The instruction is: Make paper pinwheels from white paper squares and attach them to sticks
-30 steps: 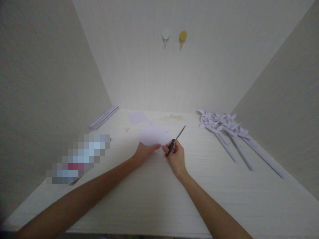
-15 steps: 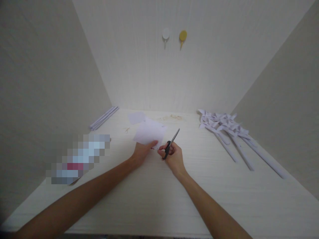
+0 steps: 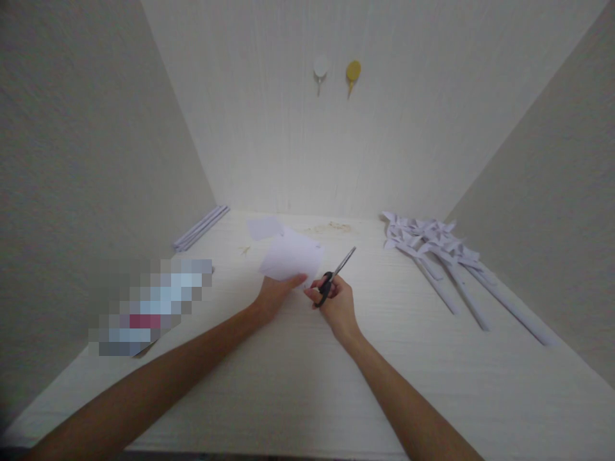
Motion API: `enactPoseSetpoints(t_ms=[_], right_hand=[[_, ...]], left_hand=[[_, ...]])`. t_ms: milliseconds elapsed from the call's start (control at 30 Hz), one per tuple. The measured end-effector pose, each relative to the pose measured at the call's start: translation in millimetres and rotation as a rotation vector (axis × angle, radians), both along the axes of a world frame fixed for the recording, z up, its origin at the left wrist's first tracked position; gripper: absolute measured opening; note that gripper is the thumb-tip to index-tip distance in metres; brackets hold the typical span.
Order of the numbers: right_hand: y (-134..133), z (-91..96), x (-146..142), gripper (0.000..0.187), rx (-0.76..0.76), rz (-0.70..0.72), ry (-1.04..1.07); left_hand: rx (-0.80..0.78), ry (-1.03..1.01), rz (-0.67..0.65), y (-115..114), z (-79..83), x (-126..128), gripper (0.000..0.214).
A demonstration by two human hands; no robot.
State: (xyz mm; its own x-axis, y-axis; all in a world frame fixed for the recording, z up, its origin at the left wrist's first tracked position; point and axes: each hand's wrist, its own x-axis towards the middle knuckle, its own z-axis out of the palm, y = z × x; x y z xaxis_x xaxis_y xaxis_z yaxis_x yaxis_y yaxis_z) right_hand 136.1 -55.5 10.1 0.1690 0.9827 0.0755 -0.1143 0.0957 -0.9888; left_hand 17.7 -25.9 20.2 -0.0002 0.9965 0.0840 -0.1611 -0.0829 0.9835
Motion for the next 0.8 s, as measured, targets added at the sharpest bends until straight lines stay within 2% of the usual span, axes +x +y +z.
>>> enactPoseSetpoints(t_ms=[200,400,800], right_hand=[[0.4,0.4,0.7,0.028,0.002,0.004,-0.02],[0.5,2.1,0.9,0.029,-0.014,-0.013,0.001],[1.3,0.7,1.0,0.031,-0.012,-0.003,-0.028]], left_hand=[[-0.048,0.02,-0.056,-3.0,4.9,-0.2,0.028],[-0.027,0.029,-0.109,-3.5,3.2,-1.2,0.027],[-0.022,0.045,-0.1,-1.1,0.4,-1.2,0.02]])
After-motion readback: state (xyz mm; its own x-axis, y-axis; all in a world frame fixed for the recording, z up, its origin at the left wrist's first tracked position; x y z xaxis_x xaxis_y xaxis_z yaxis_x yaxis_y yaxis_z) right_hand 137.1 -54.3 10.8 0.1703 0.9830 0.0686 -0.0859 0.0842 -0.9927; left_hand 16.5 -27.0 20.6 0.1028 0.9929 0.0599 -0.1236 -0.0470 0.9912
